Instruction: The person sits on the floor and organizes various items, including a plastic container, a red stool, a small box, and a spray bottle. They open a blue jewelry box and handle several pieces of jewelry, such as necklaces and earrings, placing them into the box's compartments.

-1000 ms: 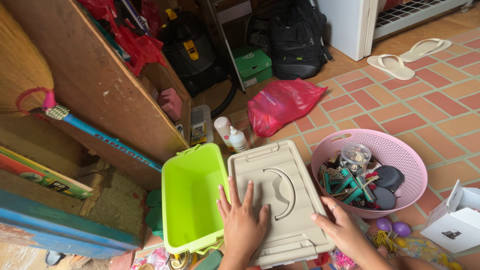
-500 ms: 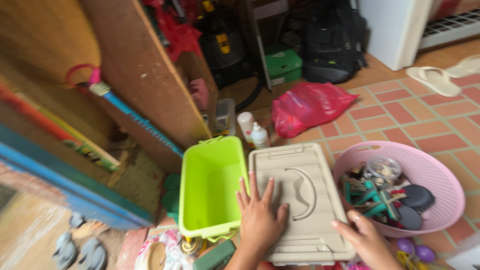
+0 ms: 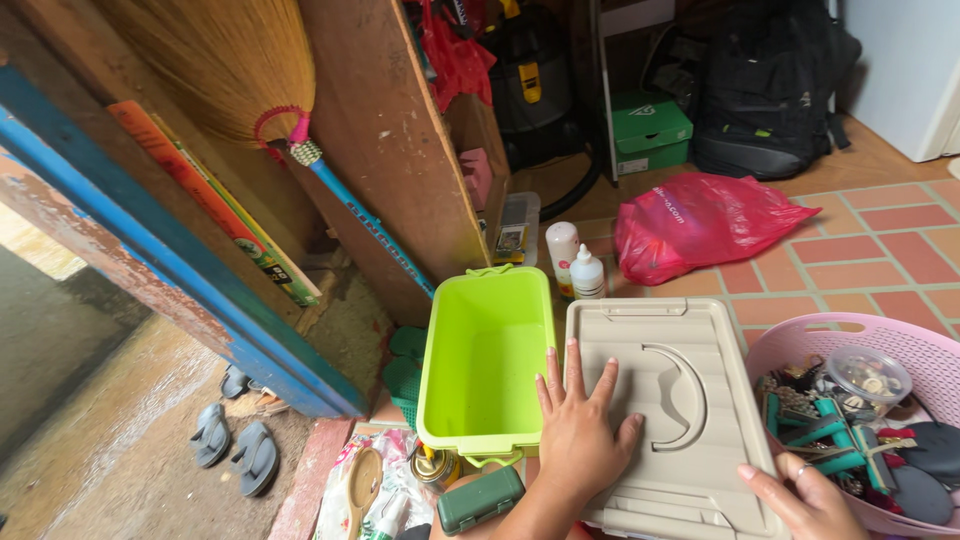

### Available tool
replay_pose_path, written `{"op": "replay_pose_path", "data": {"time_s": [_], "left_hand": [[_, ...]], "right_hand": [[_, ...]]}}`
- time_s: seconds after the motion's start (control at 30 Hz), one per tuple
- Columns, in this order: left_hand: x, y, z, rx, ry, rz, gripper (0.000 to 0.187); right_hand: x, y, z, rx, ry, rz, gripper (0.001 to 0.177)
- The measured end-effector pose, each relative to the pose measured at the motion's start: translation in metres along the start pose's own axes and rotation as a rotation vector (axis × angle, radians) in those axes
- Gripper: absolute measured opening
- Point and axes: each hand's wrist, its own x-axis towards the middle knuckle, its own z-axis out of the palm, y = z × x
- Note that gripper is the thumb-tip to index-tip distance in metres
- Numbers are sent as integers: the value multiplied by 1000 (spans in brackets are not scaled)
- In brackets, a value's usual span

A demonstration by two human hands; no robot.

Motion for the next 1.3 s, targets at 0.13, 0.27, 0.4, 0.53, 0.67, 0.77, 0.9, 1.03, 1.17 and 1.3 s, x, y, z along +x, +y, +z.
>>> {"op": "replay_pose_path", "data": {"time_s": [0.13, 0.27, 0.4, 0.53, 0.67, 0.77, 0.9, 1.03, 1.17, 1.3], "left_hand": [[-1, 0, 1, -3, 0, -1, 73], [0, 1, -3, 9, -25, 3, 72], [1, 4, -2, 45, -31, 4, 70], [3, 7, -1, 95, -43, -14, 67], [7, 4, 3, 166, -35, -67, 66], [14, 0, 6, 186, -24, -161, 71], [36, -2, 10, 240, 13, -96, 76], [66, 9, 18, 286, -25, -13, 69], [98, 29, 40, 338, -100, 128, 67], [130, 43, 59, 300, -133, 168, 66]], "right_hand": [[-1, -6, 5, 81, 1, 89, 10], [17, 16, 4, -129, -7, -47, 35], [9, -10, 19, -420, 50, 51, 39], [-21, -63, 29, -846, 104, -9, 53], [-17, -53, 32, -1041, -6, -65, 81], [0, -22, 33, -1200, -136, -135, 96], [-1, 3, 37, -1220, -125, -297, 62], [-15, -8, 58, -1224, -92, -212, 61], [-17, 4, 73, -1037, 426, -698, 34], [-7, 30, 87, -946, 665, -903, 21]]}}
